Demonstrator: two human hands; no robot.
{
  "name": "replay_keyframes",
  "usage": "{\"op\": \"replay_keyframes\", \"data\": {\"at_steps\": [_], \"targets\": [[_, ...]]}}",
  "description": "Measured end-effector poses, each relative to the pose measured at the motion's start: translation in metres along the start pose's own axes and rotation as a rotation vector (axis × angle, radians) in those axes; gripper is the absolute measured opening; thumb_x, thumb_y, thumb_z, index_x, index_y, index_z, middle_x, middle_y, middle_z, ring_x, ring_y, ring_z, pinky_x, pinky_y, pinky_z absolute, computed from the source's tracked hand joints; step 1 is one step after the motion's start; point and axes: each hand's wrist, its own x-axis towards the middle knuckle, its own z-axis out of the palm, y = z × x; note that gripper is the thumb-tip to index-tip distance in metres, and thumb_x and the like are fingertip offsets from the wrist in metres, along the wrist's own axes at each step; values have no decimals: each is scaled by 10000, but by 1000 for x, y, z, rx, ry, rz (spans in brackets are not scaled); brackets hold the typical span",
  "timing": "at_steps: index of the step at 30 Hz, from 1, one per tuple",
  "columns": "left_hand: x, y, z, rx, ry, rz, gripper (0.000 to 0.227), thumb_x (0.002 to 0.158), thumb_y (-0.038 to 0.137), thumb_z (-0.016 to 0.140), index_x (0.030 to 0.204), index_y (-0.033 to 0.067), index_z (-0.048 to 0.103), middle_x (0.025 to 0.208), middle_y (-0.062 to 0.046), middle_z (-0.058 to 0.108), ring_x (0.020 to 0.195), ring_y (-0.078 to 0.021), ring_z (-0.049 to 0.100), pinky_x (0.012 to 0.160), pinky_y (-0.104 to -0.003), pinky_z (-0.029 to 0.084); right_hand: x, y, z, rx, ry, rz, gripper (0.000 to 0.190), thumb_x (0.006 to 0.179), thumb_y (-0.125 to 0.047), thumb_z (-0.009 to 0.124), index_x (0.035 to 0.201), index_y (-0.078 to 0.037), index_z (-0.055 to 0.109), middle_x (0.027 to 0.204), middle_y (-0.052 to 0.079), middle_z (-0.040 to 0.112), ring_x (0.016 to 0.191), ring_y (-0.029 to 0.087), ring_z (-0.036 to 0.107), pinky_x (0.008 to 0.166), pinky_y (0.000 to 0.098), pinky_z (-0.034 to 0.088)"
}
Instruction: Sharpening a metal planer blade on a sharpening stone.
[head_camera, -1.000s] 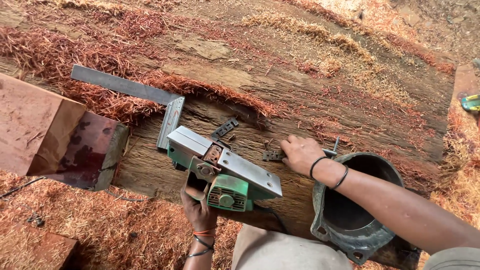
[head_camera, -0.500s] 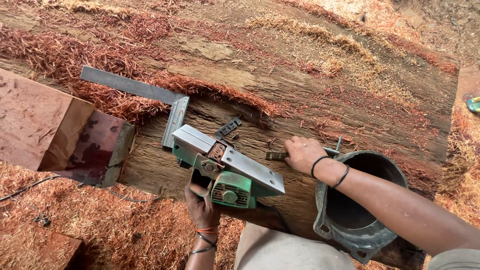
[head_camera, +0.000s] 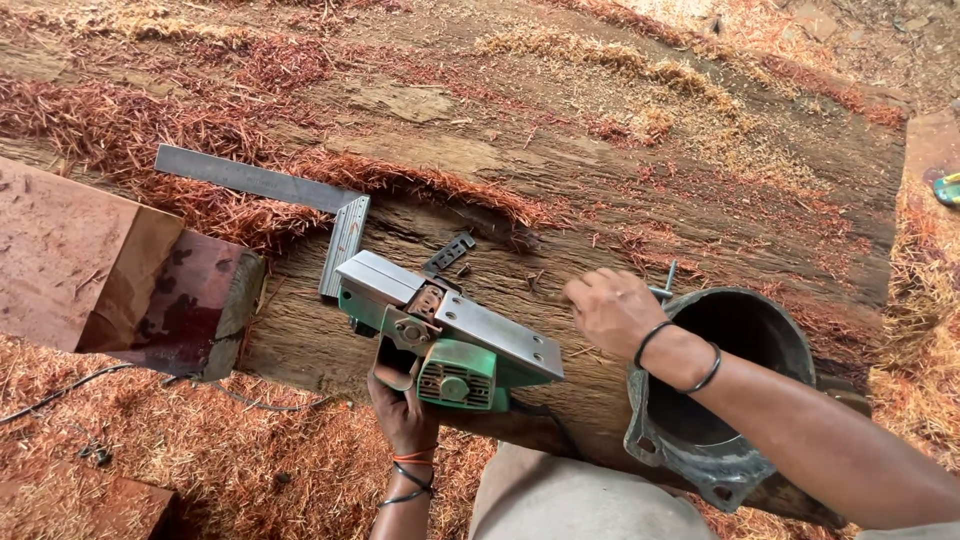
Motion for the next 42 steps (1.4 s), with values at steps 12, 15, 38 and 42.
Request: {"op": "replay_keyframes", "data": {"at_steps": [12,15,38,42], "targets": [[-7,-21,-19,194,-31,41,591,887,33,612,1434,-71,413,1380,-253,491,1216,-355,525,1038,-421,439,-15,15,13,-168,-103,126,90,893,-142,643,975,-123,675,927,86,701,957,273,682,865,472,498],[-5,42,-43,21,106,85,564,884,-47,529,1442,-30,446,1378,-182,500,1259,-255,537,1097,-347,499,-25,6,-17,33,32,161,201,869,-223,662,1045,-127,663,909,80,723,927,276,704,810,466,523],[-145,271,65,-43,-883,459,157,841,156,825,965,112,739,910,-22,735,861,-212,688,805,-360,503,-303,7,-120,539,461,-138,589,791,-101,816,1324,-104,567,934,-34,743,880,138,709,795,333,539],[-223,260,114,-154,-902,-8,167,858,143,801,979,44,744,817,-15,749,771,-111,678,737,-269,565,-371,33,-79,938,569,197,580,803,-87,811,1321,-36,556,1036,33,727,888,124,676,768,292,585]]}}
